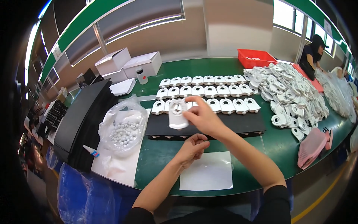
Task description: Manually assemble small white lighting fixture components on an industrial assembly line.
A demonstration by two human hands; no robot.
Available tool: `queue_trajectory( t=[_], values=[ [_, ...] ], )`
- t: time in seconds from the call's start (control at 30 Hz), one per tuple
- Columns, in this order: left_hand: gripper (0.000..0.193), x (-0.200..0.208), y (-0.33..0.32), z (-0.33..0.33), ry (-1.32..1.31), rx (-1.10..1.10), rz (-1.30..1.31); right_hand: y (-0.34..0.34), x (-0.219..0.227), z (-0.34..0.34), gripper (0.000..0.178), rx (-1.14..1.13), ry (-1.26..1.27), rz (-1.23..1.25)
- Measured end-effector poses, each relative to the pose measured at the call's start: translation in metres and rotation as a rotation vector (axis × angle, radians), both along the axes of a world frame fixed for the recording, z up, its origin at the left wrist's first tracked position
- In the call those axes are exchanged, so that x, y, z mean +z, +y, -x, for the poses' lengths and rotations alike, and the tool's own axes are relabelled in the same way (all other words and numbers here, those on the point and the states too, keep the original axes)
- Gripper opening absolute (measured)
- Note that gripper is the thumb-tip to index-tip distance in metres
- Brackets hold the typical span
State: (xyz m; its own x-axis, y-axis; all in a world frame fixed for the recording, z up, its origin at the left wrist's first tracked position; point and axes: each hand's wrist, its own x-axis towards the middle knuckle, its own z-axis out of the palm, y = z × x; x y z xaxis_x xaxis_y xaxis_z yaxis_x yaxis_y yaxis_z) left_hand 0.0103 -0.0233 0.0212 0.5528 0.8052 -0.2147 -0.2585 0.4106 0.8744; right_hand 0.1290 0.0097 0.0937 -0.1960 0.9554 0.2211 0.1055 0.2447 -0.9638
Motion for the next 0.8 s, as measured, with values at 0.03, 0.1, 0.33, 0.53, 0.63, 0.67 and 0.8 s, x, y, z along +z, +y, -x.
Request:
queue_trajectory(
  t=[0.03, 0.1, 0.33, 0.53, 0.63, 0.67, 0.8],
  values=[
    [0.027, -0.003, 0.002, 0.001, -0.017, -0.062, 0.072, 0.015, -0.006, 0.014, 0.038, 0.002, -0.077, 0.027],
    [0.015, -0.005, 0.004, 0.007, -0.046, -0.076, 0.127, 0.042, -0.023, 0.047, 0.042, 0.091, -0.050, 0.191],
    [0.009, -0.013, 0.005, 0.009, -0.116, -0.036, 0.252, 0.076, -0.045, 0.105, 0.052, 0.086, 0.019, 0.565],
    [0.010, -0.008, 0.004, 0.003, -0.095, -0.011, 0.315, 0.075, -0.063, 0.091, 0.035, -0.039, -0.169, 0.263],
    [0.009, -0.006, 0.003, 0.010, -0.124, 0.005, 0.317, 0.050, -0.046, 0.069, 0.042, 0.022, -0.295, -0.065],
    [0.010, -0.007, 0.005, 0.012, -0.103, 0.010, 0.286, 0.035, -0.033, 0.057, 0.036, 0.093, -0.251, -0.088],
    [0.032, -0.011, 0.008, 0.014, -0.258, -0.050, 0.315, -0.014, -0.010, -0.023, 0.029, -0.099, -0.351, -0.349]
  ],
)
